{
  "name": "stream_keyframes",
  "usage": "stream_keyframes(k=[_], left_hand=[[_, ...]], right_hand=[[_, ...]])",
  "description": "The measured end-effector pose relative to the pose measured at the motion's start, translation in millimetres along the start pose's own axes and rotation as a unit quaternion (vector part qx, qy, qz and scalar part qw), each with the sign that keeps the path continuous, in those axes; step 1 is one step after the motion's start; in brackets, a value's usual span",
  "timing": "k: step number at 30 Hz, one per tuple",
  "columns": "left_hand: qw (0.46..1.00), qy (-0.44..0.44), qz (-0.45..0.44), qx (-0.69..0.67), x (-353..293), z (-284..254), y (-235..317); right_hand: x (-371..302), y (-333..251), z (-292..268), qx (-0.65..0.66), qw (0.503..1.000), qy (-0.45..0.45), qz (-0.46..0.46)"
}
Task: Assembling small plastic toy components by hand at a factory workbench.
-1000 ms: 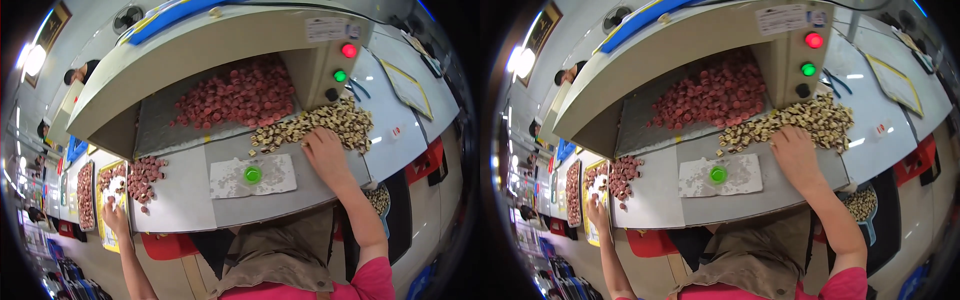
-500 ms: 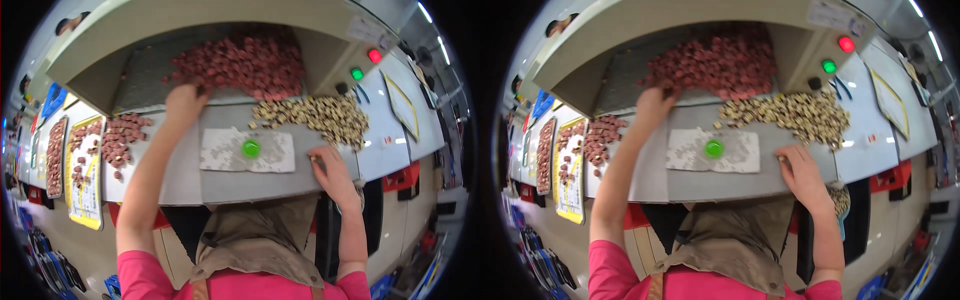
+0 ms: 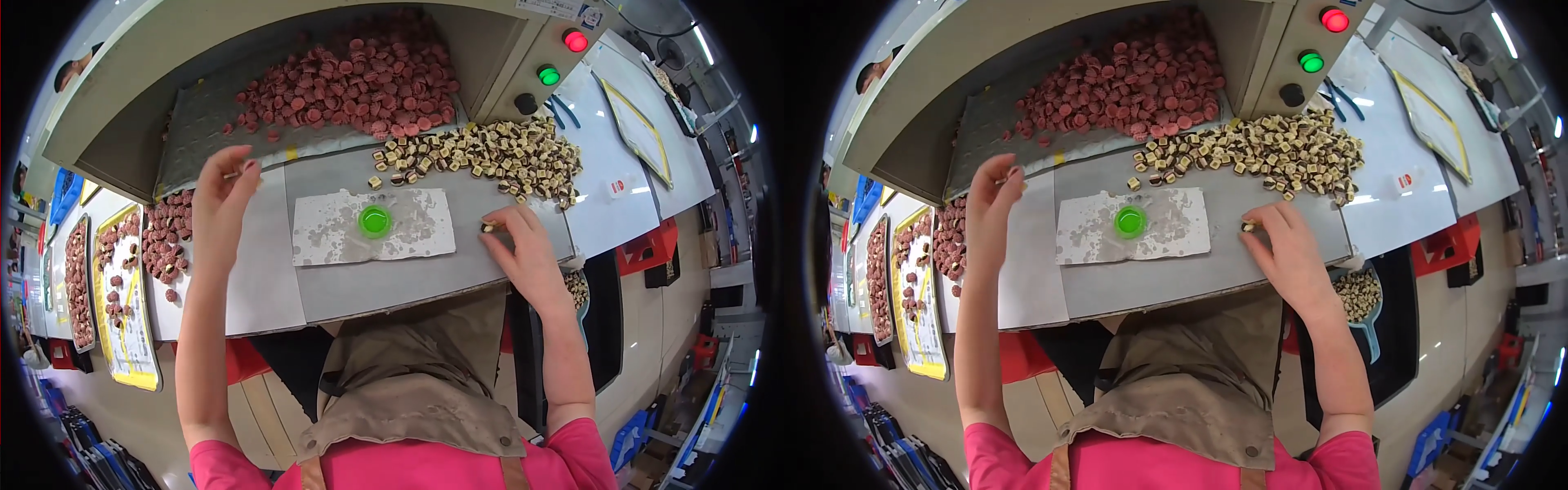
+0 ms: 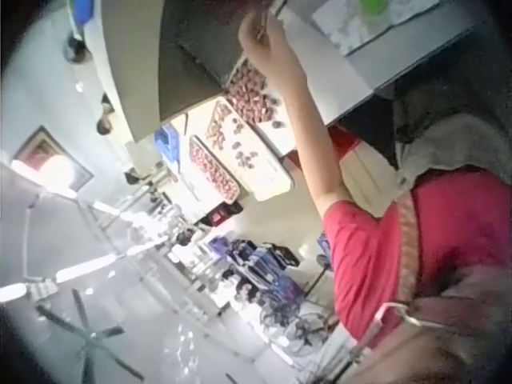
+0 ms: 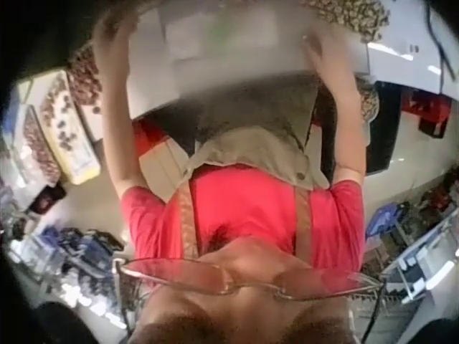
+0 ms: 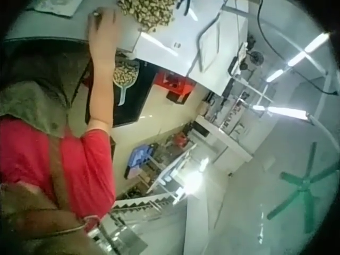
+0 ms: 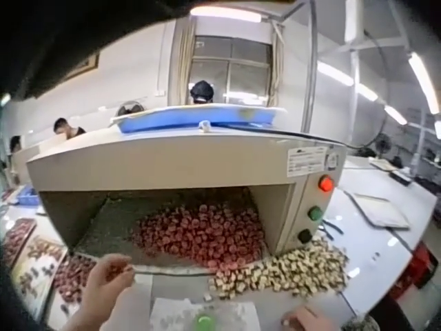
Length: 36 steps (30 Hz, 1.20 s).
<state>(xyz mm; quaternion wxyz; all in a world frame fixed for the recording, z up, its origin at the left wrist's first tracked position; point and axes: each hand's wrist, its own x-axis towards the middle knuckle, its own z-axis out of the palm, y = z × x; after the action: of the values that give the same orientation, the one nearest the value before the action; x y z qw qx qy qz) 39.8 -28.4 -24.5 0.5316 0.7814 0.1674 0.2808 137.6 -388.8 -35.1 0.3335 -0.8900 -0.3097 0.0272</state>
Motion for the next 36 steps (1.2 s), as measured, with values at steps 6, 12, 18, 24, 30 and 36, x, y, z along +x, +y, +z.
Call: stream_keyframes(k=[6,12,18,24,30,36], left_hand=[[0.953,-0.096,-0.181,-0.225,-79.4,14.2,18.9],[0.861,-0.095,-0.291,-0.405,-110.5,30.6,16.8],[0.832,-0.099,-0.297,-0.459,-118.2,26.8,7.6],[0.802,-0.124,-0.281,-0.512,-119.7,19.7,-1.1],[0.801,-0.121,-0.268,-0.521,-122.3,17.5,-5.2],[0.825,-0.119,-0.252,-0.491,-122.9,19.8,-3.3]], right_hand=[[4.4,2.5,9.8,-0.107,0.994,0.022,-0.004],[6.4,-18.6,1.6,-0.04,0.999,-0.012,-0.034],[6.1,-24.9,6.2,-0.114,0.99,-0.041,-0.076],[15.7,-45.6,9.9,-0.106,0.991,-0.068,-0.054],[34.0,-91.8,33.2,0.037,0.994,-0.043,-0.09],[55.2,-104.6,58.1,-0.034,0.976,-0.048,-0.209]])
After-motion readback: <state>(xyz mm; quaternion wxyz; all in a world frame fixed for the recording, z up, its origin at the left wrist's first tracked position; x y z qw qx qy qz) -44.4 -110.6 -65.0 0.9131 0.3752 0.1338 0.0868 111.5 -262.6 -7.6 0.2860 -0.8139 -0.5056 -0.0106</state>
